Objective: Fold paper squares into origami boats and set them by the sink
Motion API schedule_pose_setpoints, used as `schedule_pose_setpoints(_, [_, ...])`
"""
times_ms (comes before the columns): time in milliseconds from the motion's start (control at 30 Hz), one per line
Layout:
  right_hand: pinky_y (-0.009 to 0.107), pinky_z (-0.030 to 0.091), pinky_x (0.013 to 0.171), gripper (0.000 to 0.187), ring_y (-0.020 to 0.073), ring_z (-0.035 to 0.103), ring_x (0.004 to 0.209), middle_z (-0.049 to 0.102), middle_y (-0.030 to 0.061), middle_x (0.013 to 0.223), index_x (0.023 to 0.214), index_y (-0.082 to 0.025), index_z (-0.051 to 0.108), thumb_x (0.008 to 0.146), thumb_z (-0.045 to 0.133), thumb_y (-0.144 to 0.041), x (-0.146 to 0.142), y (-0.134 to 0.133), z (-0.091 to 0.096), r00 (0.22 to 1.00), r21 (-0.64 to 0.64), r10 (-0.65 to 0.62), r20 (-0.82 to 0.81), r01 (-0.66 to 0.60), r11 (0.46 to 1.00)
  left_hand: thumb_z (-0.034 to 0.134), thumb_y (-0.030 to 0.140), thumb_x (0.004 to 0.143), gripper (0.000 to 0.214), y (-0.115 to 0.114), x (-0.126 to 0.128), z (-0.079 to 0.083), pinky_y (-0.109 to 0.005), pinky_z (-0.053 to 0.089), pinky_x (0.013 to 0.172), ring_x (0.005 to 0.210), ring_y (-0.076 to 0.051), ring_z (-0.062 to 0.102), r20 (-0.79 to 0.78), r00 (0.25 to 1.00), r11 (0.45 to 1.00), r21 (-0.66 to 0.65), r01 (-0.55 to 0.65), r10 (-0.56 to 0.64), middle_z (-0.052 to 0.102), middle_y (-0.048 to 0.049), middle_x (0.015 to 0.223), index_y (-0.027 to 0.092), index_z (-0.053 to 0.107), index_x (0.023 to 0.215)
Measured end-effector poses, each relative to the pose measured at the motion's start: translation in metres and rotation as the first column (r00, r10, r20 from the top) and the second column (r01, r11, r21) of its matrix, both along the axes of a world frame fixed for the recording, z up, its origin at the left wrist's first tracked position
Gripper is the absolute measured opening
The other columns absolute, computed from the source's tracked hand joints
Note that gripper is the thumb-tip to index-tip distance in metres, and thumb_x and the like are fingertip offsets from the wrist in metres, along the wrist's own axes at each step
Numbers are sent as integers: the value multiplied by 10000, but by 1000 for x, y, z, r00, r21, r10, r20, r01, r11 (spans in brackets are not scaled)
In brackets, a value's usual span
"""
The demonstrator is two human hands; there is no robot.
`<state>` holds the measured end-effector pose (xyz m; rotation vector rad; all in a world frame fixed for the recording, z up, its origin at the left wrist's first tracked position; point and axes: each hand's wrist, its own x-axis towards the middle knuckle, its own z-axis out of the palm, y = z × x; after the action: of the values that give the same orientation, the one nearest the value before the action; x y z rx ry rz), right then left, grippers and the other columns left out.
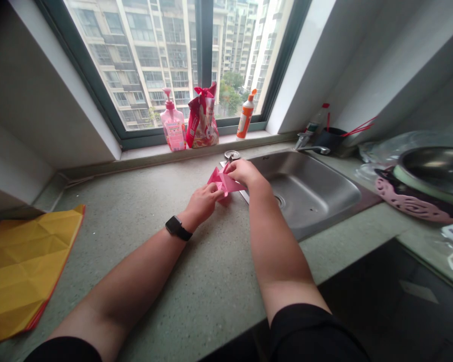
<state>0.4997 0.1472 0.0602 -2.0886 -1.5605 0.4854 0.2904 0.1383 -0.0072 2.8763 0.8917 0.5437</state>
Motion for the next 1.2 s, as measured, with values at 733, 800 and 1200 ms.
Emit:
schedule_pose_setpoints(733, [249,543,705,271,173,706,722,844,44,905,1010,-177,880,788,746,-98,4,3,-6,999,-31,-5,-40,3,1000,509,140,1104,305,1,-1,-2,-349,541,933,1085,-239,640,-1,1000,1000,27,3,-3,673,-81,1167,272,765,1204])
schedule_pose_setpoints(800, [247,544,711,258,174,713,735,844,46,911,1002,-177,878,785,759,-100,4,4,-6,999,-33,1,-33,-2,999,513,148,1107,296,1,0,-3,-346,542,936,1088,-236,640,3,1000,1000,26,3,-3,673,-79,1181,273,763,1204])
schedule_pose_setpoints(1200, [255,556,731,216,198,750,778,840,58,878,911,-164,856,739,801,-45,-12,11,-8,996,-72,93,-3,-93,993,602,212,1082,94,6,2,-8,-335,571,937,1075,-240,697,173,985,995,-97,11,5,721,-95,1196,215,666,1151])
